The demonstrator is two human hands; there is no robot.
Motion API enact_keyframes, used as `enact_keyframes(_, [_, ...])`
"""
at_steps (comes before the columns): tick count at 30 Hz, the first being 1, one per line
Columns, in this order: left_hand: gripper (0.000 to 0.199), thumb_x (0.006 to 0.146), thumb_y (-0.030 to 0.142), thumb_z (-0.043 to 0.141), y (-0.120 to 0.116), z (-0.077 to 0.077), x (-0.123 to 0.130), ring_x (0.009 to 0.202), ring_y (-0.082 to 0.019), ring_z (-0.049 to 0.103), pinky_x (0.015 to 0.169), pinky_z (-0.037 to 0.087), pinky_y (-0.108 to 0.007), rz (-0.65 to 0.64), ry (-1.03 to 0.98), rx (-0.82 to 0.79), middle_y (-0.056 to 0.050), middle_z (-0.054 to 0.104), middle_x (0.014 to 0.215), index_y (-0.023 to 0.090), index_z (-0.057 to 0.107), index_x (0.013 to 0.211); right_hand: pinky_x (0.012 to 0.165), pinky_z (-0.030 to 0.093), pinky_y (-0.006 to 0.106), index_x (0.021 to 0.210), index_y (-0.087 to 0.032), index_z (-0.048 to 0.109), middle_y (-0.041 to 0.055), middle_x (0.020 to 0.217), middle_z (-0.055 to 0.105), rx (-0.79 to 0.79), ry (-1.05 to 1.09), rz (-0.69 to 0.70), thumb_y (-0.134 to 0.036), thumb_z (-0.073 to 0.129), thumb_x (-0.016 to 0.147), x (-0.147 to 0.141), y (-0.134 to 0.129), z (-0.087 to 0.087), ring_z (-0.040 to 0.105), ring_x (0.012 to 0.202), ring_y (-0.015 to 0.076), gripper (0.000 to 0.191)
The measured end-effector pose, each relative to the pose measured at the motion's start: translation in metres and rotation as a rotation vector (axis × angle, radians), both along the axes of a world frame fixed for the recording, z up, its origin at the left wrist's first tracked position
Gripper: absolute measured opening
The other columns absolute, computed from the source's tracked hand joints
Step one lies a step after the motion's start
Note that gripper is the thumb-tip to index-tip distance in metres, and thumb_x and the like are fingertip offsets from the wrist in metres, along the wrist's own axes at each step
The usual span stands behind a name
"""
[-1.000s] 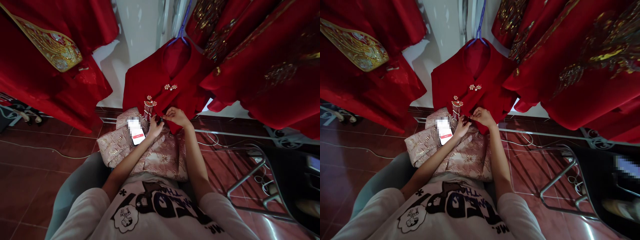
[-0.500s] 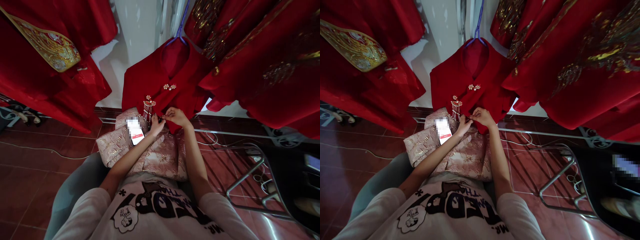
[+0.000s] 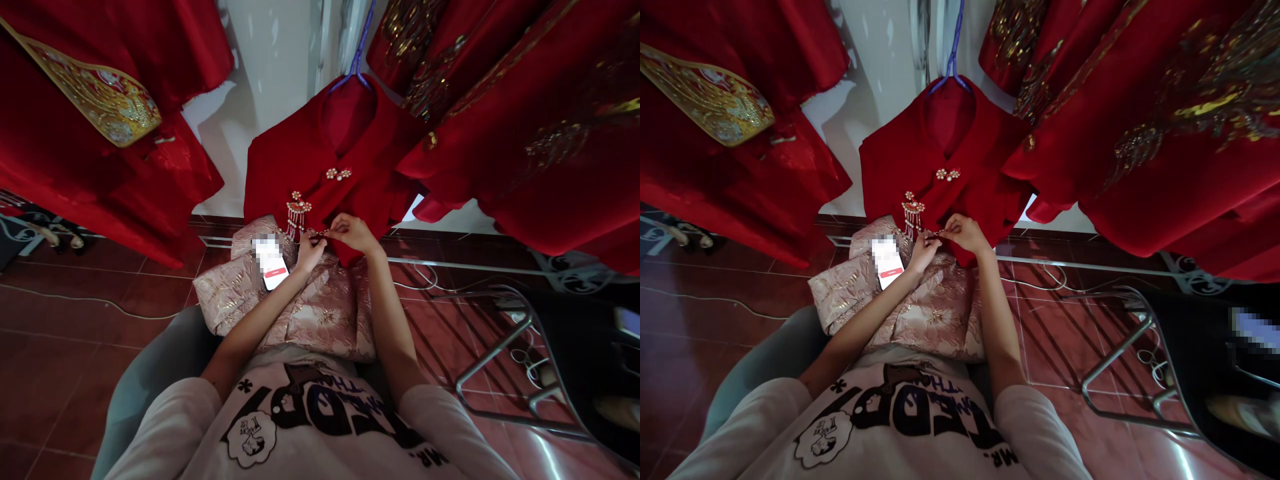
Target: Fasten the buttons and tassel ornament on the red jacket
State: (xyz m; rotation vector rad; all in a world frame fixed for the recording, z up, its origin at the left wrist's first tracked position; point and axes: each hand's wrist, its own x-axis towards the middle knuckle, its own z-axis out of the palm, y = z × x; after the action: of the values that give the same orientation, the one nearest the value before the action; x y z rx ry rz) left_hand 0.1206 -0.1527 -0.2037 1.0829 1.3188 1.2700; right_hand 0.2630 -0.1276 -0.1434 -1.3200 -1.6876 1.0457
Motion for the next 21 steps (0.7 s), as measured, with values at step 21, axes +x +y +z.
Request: enact_keyframes(21, [0.006, 0.073, 0.008, 0.073, 0.001, 0.012, -0.032, 0.079, -0.021, 0.075, 0.09, 0.06, -0.038, 0.068, -0.045, -0.039, -0.009, 0.077, 0.085, 0.013, 0.071, 0.077, 0.073, 0.054, 0.029, 0.075, -0.02, 0.058, 0.0024, 0.077, 0.072, 0.138, -0.08, 0.066, -0.028, 0.073, 0.071, -0.02, -0.001, -0.005, 0.067, 0.072, 0.0165, 0.017])
